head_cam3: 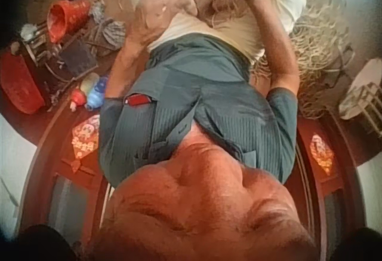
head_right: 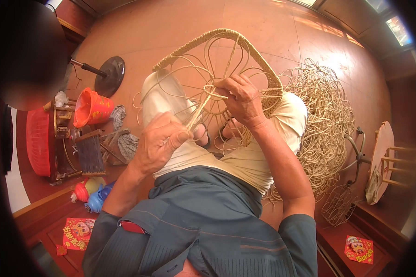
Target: Manually weave a traditional basket using long plant-based strips and a wire frame.
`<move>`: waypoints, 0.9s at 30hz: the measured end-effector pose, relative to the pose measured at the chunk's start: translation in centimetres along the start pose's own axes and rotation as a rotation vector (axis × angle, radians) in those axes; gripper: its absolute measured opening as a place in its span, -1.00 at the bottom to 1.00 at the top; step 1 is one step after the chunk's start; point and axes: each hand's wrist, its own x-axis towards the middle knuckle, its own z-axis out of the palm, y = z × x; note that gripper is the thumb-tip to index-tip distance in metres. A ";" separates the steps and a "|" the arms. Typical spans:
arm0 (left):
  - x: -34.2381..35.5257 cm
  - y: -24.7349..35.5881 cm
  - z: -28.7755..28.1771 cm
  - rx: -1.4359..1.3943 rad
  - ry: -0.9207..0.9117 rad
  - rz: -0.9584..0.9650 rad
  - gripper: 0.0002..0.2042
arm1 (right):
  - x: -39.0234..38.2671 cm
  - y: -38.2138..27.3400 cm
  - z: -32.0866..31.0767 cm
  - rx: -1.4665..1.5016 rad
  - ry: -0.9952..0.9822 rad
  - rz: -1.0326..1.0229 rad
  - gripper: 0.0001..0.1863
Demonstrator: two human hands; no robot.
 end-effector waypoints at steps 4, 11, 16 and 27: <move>3.0 -0.2 1.8 0.161 0.292 0.269 -0.77 | -0.2 0.2 0.0 -0.008 -0.005 -0.007 -0.84; 7.7 -2.4 4.2 0.056 0.228 0.161 -0.82 | -0.1 -0.2 0.1 0.022 0.012 0.007 -0.85; 6.3 -5.4 4.7 0.269 0.206 0.070 -0.69 | 0.0 -0.5 0.4 0.020 0.022 0.048 -0.88; 2.5 -2.6 2.8 -0.153 0.423 -0.134 -0.61 | 0.3 -0.8 0.9 0.026 0.048 0.071 -0.93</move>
